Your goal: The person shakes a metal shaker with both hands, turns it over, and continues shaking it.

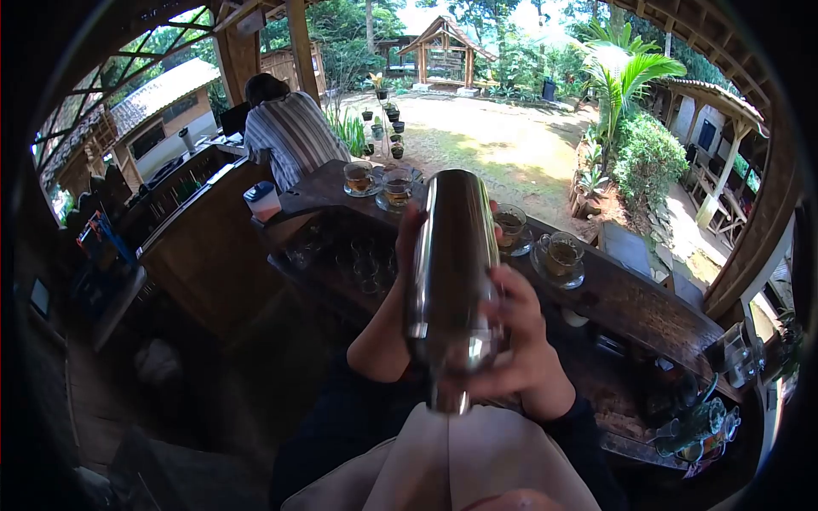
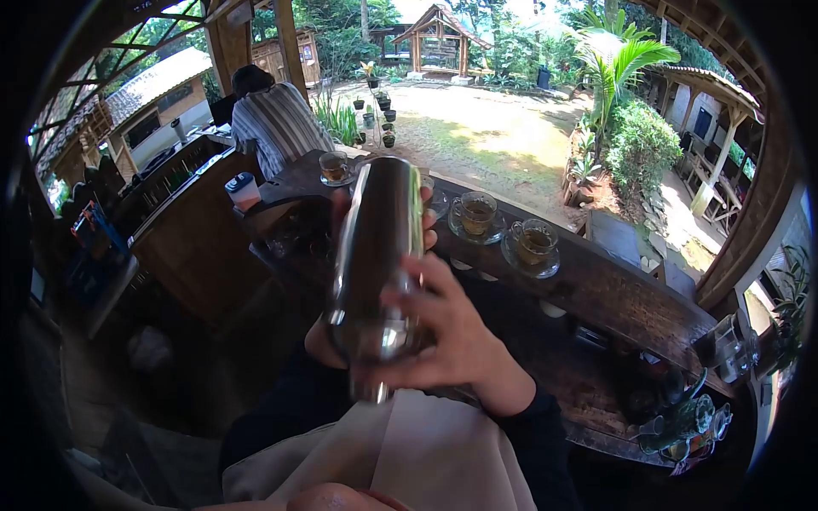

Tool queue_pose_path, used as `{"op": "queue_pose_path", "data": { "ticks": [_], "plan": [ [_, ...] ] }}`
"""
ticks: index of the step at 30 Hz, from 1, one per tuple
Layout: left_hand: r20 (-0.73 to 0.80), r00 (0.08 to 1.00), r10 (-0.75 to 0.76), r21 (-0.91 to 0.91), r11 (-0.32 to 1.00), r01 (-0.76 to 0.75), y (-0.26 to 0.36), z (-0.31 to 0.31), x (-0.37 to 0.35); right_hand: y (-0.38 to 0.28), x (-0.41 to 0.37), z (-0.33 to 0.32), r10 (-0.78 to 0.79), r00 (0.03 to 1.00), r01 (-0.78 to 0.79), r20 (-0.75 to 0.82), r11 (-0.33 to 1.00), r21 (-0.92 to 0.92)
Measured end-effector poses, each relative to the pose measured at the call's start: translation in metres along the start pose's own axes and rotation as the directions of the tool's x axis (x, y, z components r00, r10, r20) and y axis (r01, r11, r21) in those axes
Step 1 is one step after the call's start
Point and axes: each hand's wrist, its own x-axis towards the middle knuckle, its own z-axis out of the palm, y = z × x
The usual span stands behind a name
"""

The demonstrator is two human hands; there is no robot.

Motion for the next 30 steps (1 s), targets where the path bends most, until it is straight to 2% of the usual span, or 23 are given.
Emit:
{"op": "queue_pose_path", "data": {
  "ticks": [2,3,4,5,7,9,10,11,12,13,15,17,18,19,20,22,23,24,25,26,27,28,30],
  "plan": [
    [-0.358,0.844,0.400,0.654,0.752,-0.079,-0.021,-0.005,0.006,0.027,-0.011,0.003,0.130,0.990,-0.121,0.047,0.979,-0.164],
    [-0.402,0.897,0.185,0.282,0.957,-0.071,-0.017,-0.037,0.010,0.038,-0.016,0.006,0.346,0.933,-0.353,-0.096,0.933,-0.071],
    [-0.346,0.938,-0.033,-0.140,0.990,-0.017,-0.014,-0.042,0.019,0.044,-0.015,0.005,0.546,0.810,-0.549,-0.212,0.834,0.050],
    [-0.368,0.929,-0.043,-0.197,0.980,-0.033,-0.022,-0.045,0.020,0.043,-0.014,-0.002,0.536,0.817,-0.542,-0.212,0.840,0.038],
    [-0.218,0.975,-0.040,-0.148,0.989,0.007,-0.020,-0.036,0.027,0.024,-0.011,-0.018,0.331,0.939,-0.331,-0.091,0.944,0.009],
    [-0.081,0.996,-0.037,-0.085,0.996,0.030,-0.022,0.004,0.031,0.003,0.001,-0.014,-0.039,0.994,0.026,-0.106,0.992,-0.123],
    [0.065,0.997,-0.049,-0.044,0.998,0.052,-0.028,0.022,0.029,-0.023,0.010,-0.026,-0.014,0.999,0.007,-0.050,0.990,-0.144],
    [0.308,0.947,0.091,0.067,0.991,-0.117,-0.038,0.031,0.035,-0.031,-0.008,-0.011,-0.010,0.974,0.018,-0.227,0.999,0.031],
    [0.544,0.819,0.185,0.134,0.944,-0.302,-0.048,0.035,0.042,-0.026,-0.016,-0.015,-0.011,0.975,0.020,-0.223,0.999,0.036],
    [0.543,0.818,0.188,0.135,0.942,-0.307,-0.055,0.032,0.045,-0.021,-0.021,-0.020,-0.128,0.970,0.118,-0.208,0.991,-0.059],
    [0.437,0.870,0.229,0.130,0.941,-0.313,-0.068,0.014,0.043,-0.016,-0.025,-0.035,-0.342,0.928,0.300,-0.151,0.923,-0.242],
    [0.075,0.997,-0.032,-0.179,0.983,0.045,-0.064,-0.041,0.040,0.019,-0.027,-0.053,-0.118,0.992,0.110,-0.037,0.978,-0.178],
    [-0.065,0.986,-0.155,-0.420,0.900,0.114,-0.066,-0.064,0.042,0.028,-0.029,-0.059,0.159,0.987,-0.162,-0.035,0.979,-0.121],
    [-0.291,0.955,-0.055,-0.298,0.954,-0.036,-0.077,-0.059,0.044,0.030,-0.026,-0.053,0.410,0.892,-0.425,-0.190,0.904,-0.044],
    [-0.487,0.870,0.075,-0.143,0.976,-0.164,-0.089,-0.053,0.047,0.025,-0.028,-0.062,0.412,0.891,-0.427,-0.190,0.903,-0.044],
    [-0.484,0.870,0.095,-0.181,0.962,-0.205,-0.096,-0.038,0.052,0.022,-0.020,-0.086,0.405,0.909,-0.412,-0.097,0.909,-0.066],
    [-0.324,0.945,-0.034,-0.230,0.972,-0.044,-0.095,-0.020,0.044,-0.005,-0.004,-0.093,0.304,0.948,-0.306,-0.091,0.952,-0.003],
    [-0.159,0.973,-0.165,-0.257,0.959,0.121,-0.097,0.002,0.038,-0.027,0.005,-0.100,0.107,0.993,-0.113,-0.047,0.986,-0.123],
    [-0.130,0.989,-0.070,-0.150,0.987,0.051,-0.102,0.039,0.042,-0.044,0.006,-0.102,-0.087,0.996,0.090,0.019,0.969,-0.229],
    [0.020,0.997,0.073,-0.086,0.994,-0.071,-0.112,0.047,0.035,-0.059,-0.002,-0.094,-0.179,0.982,0.170,-0.057,0.975,-0.144],
    [0.346,0.923,0.172,0.003,0.983,-0.184,-0.118,0.051,0.040,-0.058,-0.004,-0.091,-0.182,0.982,0.173,-0.055,0.975,-0.141],
    [0.640,0.739,0.209,0.053,0.948,-0.315,-0.125,0.055,0.046,-0.053,-0.009,-0.086,-0.219,0.970,0.204,-0.104,0.969,-0.142],
    [0.681,0.698,0.221,0.028,0.945,-0.327,-0.138,0.053,0.039,-0.037,-0.022,-0.075,-0.288,0.936,0.261,-0.202,0.954,-0.150]
  ]
}}
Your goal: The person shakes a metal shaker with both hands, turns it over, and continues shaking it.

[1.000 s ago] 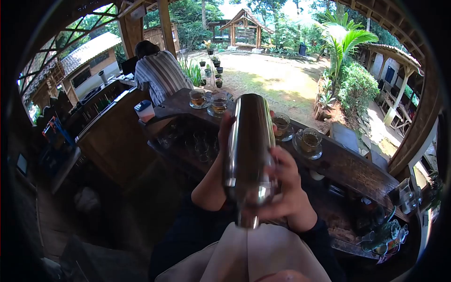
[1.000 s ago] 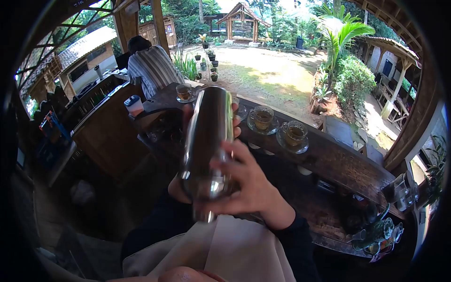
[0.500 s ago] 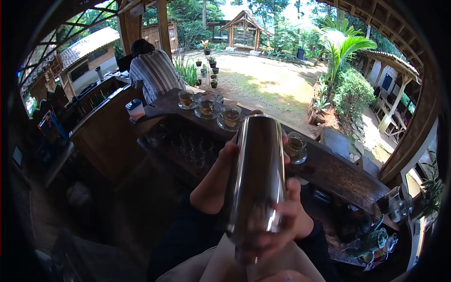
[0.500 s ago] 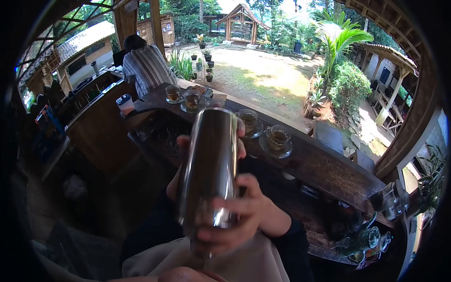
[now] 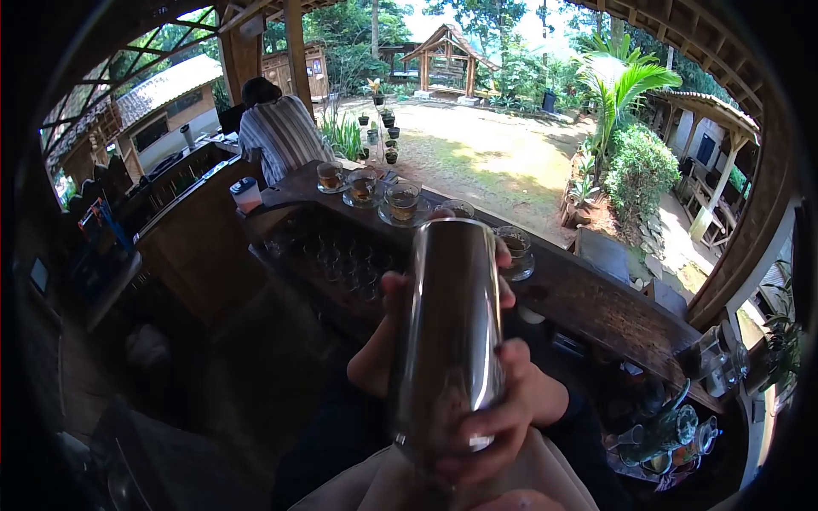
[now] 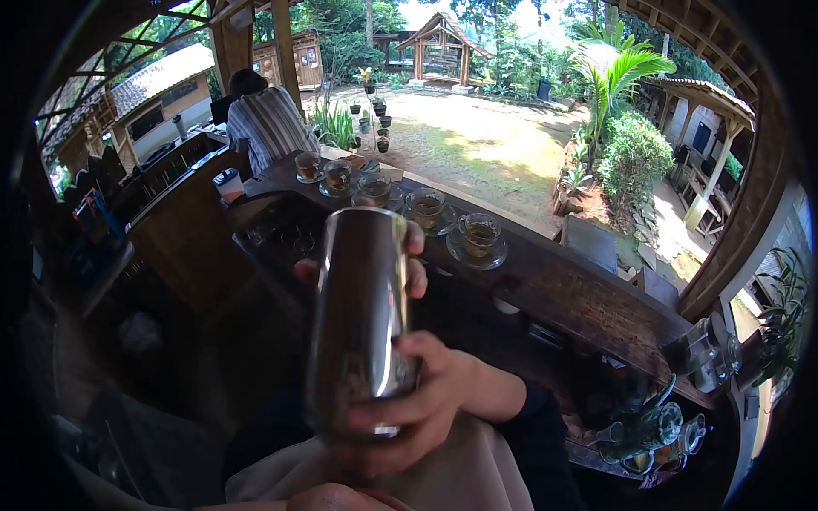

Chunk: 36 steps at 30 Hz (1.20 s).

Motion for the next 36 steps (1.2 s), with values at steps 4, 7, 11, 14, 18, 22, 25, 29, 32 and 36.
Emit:
{"op": "queue_pose_path", "data": {
  "ticks": [4,7,11,14,18,22,25,29,32,36],
  "plan": [
    [-0.694,0.679,-0.239,-0.346,0.938,-0.023,-0.004,-0.050,-0.059,0.034,-0.017,-0.016,0.430,0.891,-0.427,0.147,0.903,-0.052],
    [-0.869,0.476,-0.139,-0.185,0.981,-0.051,-0.017,-0.071,-0.068,0.025,-0.003,-0.021,0.726,0.686,-0.724,0.045,0.687,-0.062],
    [-0.527,0.715,-0.459,-0.512,0.843,0.164,-0.003,-0.016,-0.017,-0.015,0.020,-0.021,0.126,0.988,-0.115,0.084,0.985,-0.128],
    [-0.090,0.971,-0.222,-0.074,0.974,0.215,-0.004,-0.022,-0.011,-0.018,0.022,-0.029,-0.401,0.900,0.423,0.169,0.898,-0.121],
    [-0.472,0.750,-0.463,-0.552,0.819,0.158,-0.006,-0.056,-0.012,0.029,-0.001,-0.049,0.061,0.942,0.008,0.331,0.979,-0.204],
    [-0.814,0.345,-0.468,-0.507,0.861,-0.029,-0.037,-0.095,-0.022,0.056,-0.005,-0.057,0.828,0.559,-0.828,-0.047,0.556,-0.070],
    [-0.627,0.579,-0.521,-0.575,0.811,0.109,-0.035,-0.060,0.012,0.016,0.034,-0.079,0.436,0.860,-0.342,0.264,0.878,-0.334],
    [-0.073,0.960,-0.270,-0.346,0.910,0.229,-0.051,-0.028,0.035,-0.035,0.045,-0.081,0.026,0.893,0.192,0.450,0.881,-0.432],
    [-0.072,0.802,-0.593,-0.342,0.770,0.539,-0.071,-0.046,0.040,-0.027,0.035,-0.096,-0.293,0.880,0.449,0.373,0.768,-0.456],
    [-0.238,0.646,-0.726,-0.686,0.596,0.417,-0.132,-0.097,0.028,-0.010,0.042,-0.160,0.571,0.788,-0.279,0.230,0.665,-0.693]
  ]
}}
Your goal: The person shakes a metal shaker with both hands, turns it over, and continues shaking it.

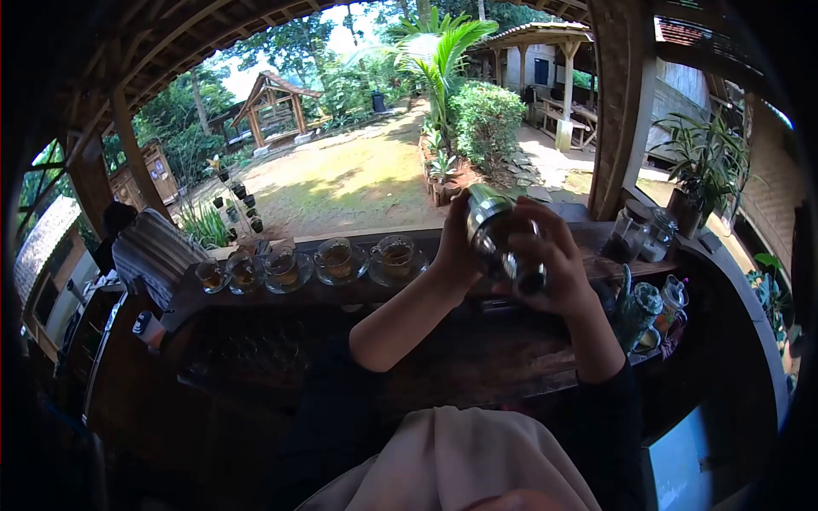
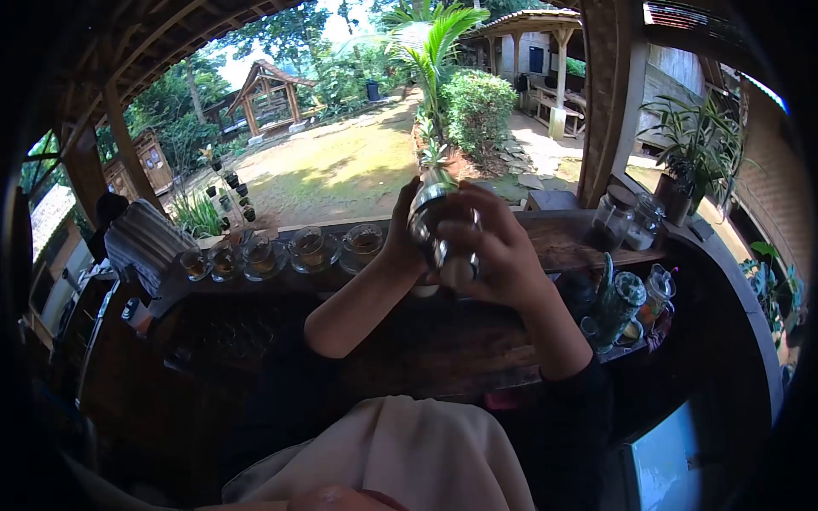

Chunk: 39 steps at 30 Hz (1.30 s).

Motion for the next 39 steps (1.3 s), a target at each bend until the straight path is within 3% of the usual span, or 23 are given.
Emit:
{"op": "queue_pose_path", "data": {
  "ticks": [1,3,4,6,8,9,10,12,13,16,17,18,21,22,24,26,28,29,31,33,36,37,39],
  "plan": [
    [0.010,1.000,-0.029,-0.018,0.999,0.029,-0.012,0.002,0.007,0.010,-0.007,-0.006,0.252,0.967,-0.249,-0.029,0.966,0.068],
    [-0.281,0.959,-0.023,-0.031,0.999,0.015,-0.034,0.017,0.023,-0.010,-0.015,-0.023,0.195,0.979,-0.197,-0.064,0.980,-0.026],
    [-0.045,0.988,-0.145,-0.076,0.987,0.141,-0.036,0.024,0.025,-0.022,-0.013,-0.033,0.106,0.991,-0.114,-0.080,0.989,-0.096],
    [-0.018,0.977,-0.212,-0.001,0.977,0.212,-0.046,0.053,0.034,-0.067,-0.014,-0.057,-0.229,0.970,0.242,0.079,0.919,-0.312],
    [0.246,0.969,0.021,0.344,0.933,-0.107,-0.071,0.075,0.034,-0.090,-0.016,-0.075,-0.601,0.779,0.615,0.179,0.675,-0.406],
    [0.637,0.768,-0.065,0.387,0.889,-0.246,-0.067,0.088,0.045,-0.090,-0.016,-0.088,-0.772,0.570,0.800,0.280,0.444,-0.403],
    [0.863,0.496,0.098,0.189,0.848,-0.496,-0.081,0.087,0.074,-0.081,-0.025,-0.092,-0.760,0.573,0.799,0.305,0.437,-0.414],
    [0.447,0.894,-0.026,0.464,0.861,-0.207,-0.087,0.059,0.083,-0.055,-0.049,-0.100,-0.716,0.691,0.662,0.099,0.571,-0.486],
    [0.230,0.965,-0.125,0.213,0.974,0.076,-0.088,0.069,0.097,-0.047,-0.037,-0.118,-0.585,0.800,0.566,0.131,0.666,-0.486],
    [0.135,0.938,-0.318,0.047,0.948,0.315,-0.107,0.057,0.156,-0.018,-0.026,-0.153,0.117,0.992,-0.124,-0.041,0.907,-0.403],
    [0.209,0.977,-0.042,0.631,0.769,-0.102,-0.124,0.060,0.157,-0.021,-0.030,-0.164,0.202,0.966,-0.249,-0.163,0.899,-0.361],
    [-0.103,0.945,-0.311,0.088,0.943,0.320,-0.133,0.065,0.167,-0.025,-0.033,-0.174,0.283,0.917,-0.364,-0.283,0.881,-0.301],
    [0.312,0.822,-0.477,0.024,0.869,0.495,-0.147,0.108,0.164,-0.079,-0.035,-0.195,-0.189,0.982,0.151,0.007,0.762,-0.630],
    [0.266,0.875,-0.405,0.199,0.911,0.361,-0.154,0.128,0.155,-0.095,-0.038,-0.193,-0.375,0.923,0.329,0.085,0.655,-0.681],
    [0.705,0.698,-0.124,0.331,0.928,-0.170,-0.188,0.121,0.160,-0.102,-0.050,-0.206,-0.698,0.633,0.705,0.337,0.339,-0.623],
    [0.819,0.555,-0.150,0.321,0.920,-0.225,-0.199,0.131,0.169,-0.091,-0.053,-0.224,-0.820,0.475,0.809,0.319,0.264,-0.525],
    [0.528,0.773,-0.353,0.327,0.924,0.199,-0.214,0.113,0.200,-0.091,-0.051,-0.253,-0.498,0.835,0.523,0.233,0.591,-0.614],
    [0.461,0.729,-0.506,0.216,0.861,0.461,-0.217,0.124,0.212,-0.073,-0.046,-0.270,-0.365,0.918,0.376,0.157,0.672,-0.638],
    [0.211,0.875,-0.435,0.196,0.896,0.398,-0.239,0.109,0.234,-0.058,-0.045,-0.286,-0.228,0.971,0.220,0.075,0.723,-0.654],
    [0.080,0.938,-0.338,0.274,0.912,0.305,-0.259,0.097,0.236,-0.054,-0.047,-0.284,0.084,0.929,-0.258,-0.360,0.846,-0.466],
    [0.388,0.770,-0.507,0.112,0.855,0.507,-0.247,0.124,0.211,-0.100,-0.048,-0.282,-0.347,0.926,0.360,0.147,0.695,-0.622],
    [0.419,0.828,-0.373,0.304,0.917,0.260,-0.252,0.137,0.197,-0.108,-0.057,-0.269,-0.523,0.837,0.494,0.160,0.600,-0.630],
    [0.681,0.690,-0.245,0.499,0.845,-0.192,-0.253,0.120,0.209,-0.091,-0.061,-0.270,-0.793,0.545,0.736,0.271,0.299,-0.607]
  ]
}}
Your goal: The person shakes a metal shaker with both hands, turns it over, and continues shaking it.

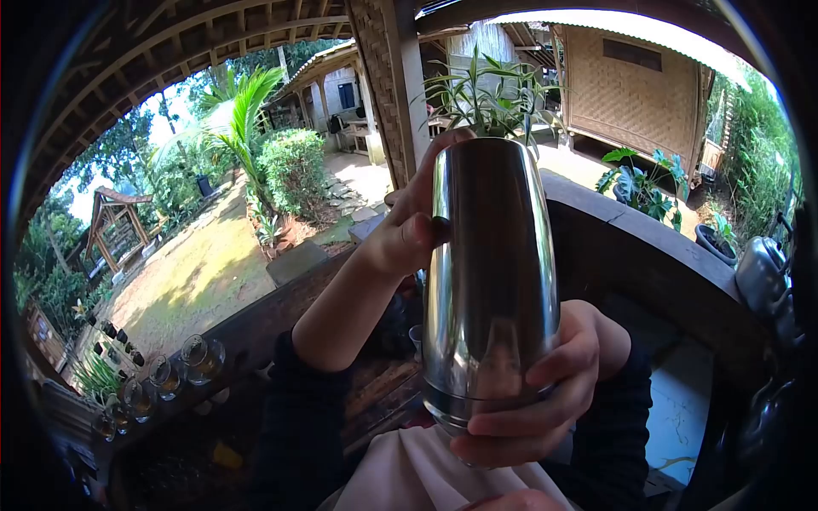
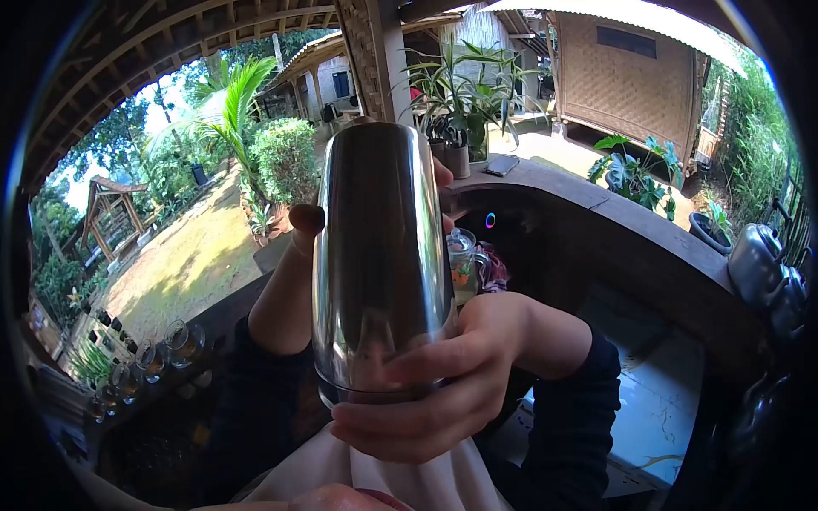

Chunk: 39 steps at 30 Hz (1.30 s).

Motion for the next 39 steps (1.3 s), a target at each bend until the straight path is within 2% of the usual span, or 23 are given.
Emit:
{"op": "queue_pose_path", "data": {
  "ticks": [1,3,4,5,7,8,10,11,13,15,17,18,19,21,23,25,27,30,32,34,35,37,39],
  "plan": [
    [0.030,0.999,-0.009,0.144,0.990,0.005,0.005,0.001,0.004,0.005,-0.005,-0.002,-0.052,0.998,0.052,-0.022,0.998,0.018],
    [-0.213,0.942,-0.259,-0.392,0.906,0.161,0.000,-0.001,0.020,0.023,-0.016,-0.017,0.337,0.923,-0.356,0.185,0.931,0.076],
    [-0.032,0.956,-0.291,-0.707,0.683,0.184,-0.013,-0.023,0.030,0.040,-0.033,-0.013,0.477,0.858,-0.493,0.190,0.869,0.043],
    [-0.167,0.941,-0.295,-0.606,0.784,0.138,-0.023,-0.036,0.036,0.055,-0.052,-0.008,0.605,0.773,-0.618,0.190,0.786,0.009],
    [-0.508,0.641,-0.576,-0.436,0.813,0.386,-0.041,-0.060,0.040,0.061,-0.063,-0.001,0.972,0.101,-0.994,0.212,0.088,0.070],
    [-0.513,0.636,-0.576,-0.436,0.813,0.385,-0.041,-0.054,0.037,0.060,-0.062,-0.003,0.972,0.099,-0.994,0.214,0.085,0.076],
    [-0.358,0.928,-0.105,-0.257,0.966,0.010,-0.034,-0.031,0.034,0.059,-0.047,-0.012,0.724,0.615,-0.748,0.312,0.661,-0.059],
    [-0.091,0.954,-0.284,-0.761,0.638,0.117,-0.026,-0.034,0.030,0.048,-0.031,-0.015,0.599,0.718,-0.633,0.354,0.773,-0.024],
    [-0.209,0.942,-0.261,-0.587,0.804,0.092,0.007,0.004,0.025,0.015,-0.008,-0.020,0.324,0.887,-0.329,0.330,0.943,-0.043],
    [-0.208,0.974,0.093,0.059,0.995,-0.082,-0.016,-0.012,0.016,0.009,-0.031,0.001,-0.118,0.992,0.116,-0.055,0.993,-0.039],
    [-0.239,0.970,0.046,0.156,0.988,-0.009,-0.011,-0.019,0.023,0.016,-0.042,-0.003,0.172,0.985,-0.171,-0.031,0.985,0.012],
    [-0.273,0.932,-0.240,-0.435,0.894,0.103,-0.002,-0.016,0.030,0.036,-0.055,-0.010,0.262,0.957,-0.270,0.126,0.961,0.056],
    [-0.107,0.962,-0.253,-0.518,0.839,0.163,-0.011,-0.050,0.034,0.053,-0.072,-0.003,0.436,0.884,-0.457,0.167,0.882,0.117],
    [-0.520,0.802,-0.296,-0.292,0.943,0.159,-0.038,-0.071,0.034,0.062,-0.099,0.017,0.902,0.366,-0.930,0.228,0.361,0.065],
    [-0.504,0.801,-0.324,-0.428,0.899,0.095,-0.048,-0.072,0.025,0.055,-0.104,0.027,0.951,0.193,-0.977,0.241,0.164,0.136],
    [-0.189,0.973,-0.135,-0.753,0.656,-0.055,-0.059,-0.097,0.007,0.047,-0.080,0.023,0.747,0.600,-0.790,0.284,0.610,0.063],
    [-0.170,0.938,-0.301,-0.630,0.765,0.131,0.004,-0.033,0.007,0.027,-0.053,0.006,0.401,0.856,-0.421,0.328,0.907,-0.011],
    [0.071,0.976,0.204,-0.028,0.979,-0.203,0.009,-0.009,0.000,0.030,-0.058,0.020,0.346,0.924,-0.360,0.161,0.931,0.065],
    [-0.093,0.996,0.016,-0.223,0.974,-0.037,0.016,-0.022,-0.009,0.028,-0.058,0.026,0.294,0.956,-0.291,-0.003,0.950,0.114],
    [-0.113,0.962,-0.247,-0.601,0.788,0.132,-0.004,-0.082,-0.014,0.038,-0.072,0.030,0.451,0.892,-0.450,0.011,0.887,0.103],
    [-0.558,0.763,-0.328,-0.333,0.930,0.156,0.004,-0.065,0.000,0.047,-0.090,0.040,0.646,0.762,-0.647,0.037,0.759,0.068],
    [-0.036,0.937,-0.346,-0.804,0.567,0.179,-0.015,-0.113,-0.018,0.053,-0.090,0.057,0.988,0.064,-0.978,0.138,0.034,0.206],
    [-0.007,0.955,-0.297,-0.805,0.568,0.171,-0.027,-0.115,-0.024,0.056,-0.073,0.039,0.908,0.385,-0.918,0.168,0.395,-0.034]
  ]
}}
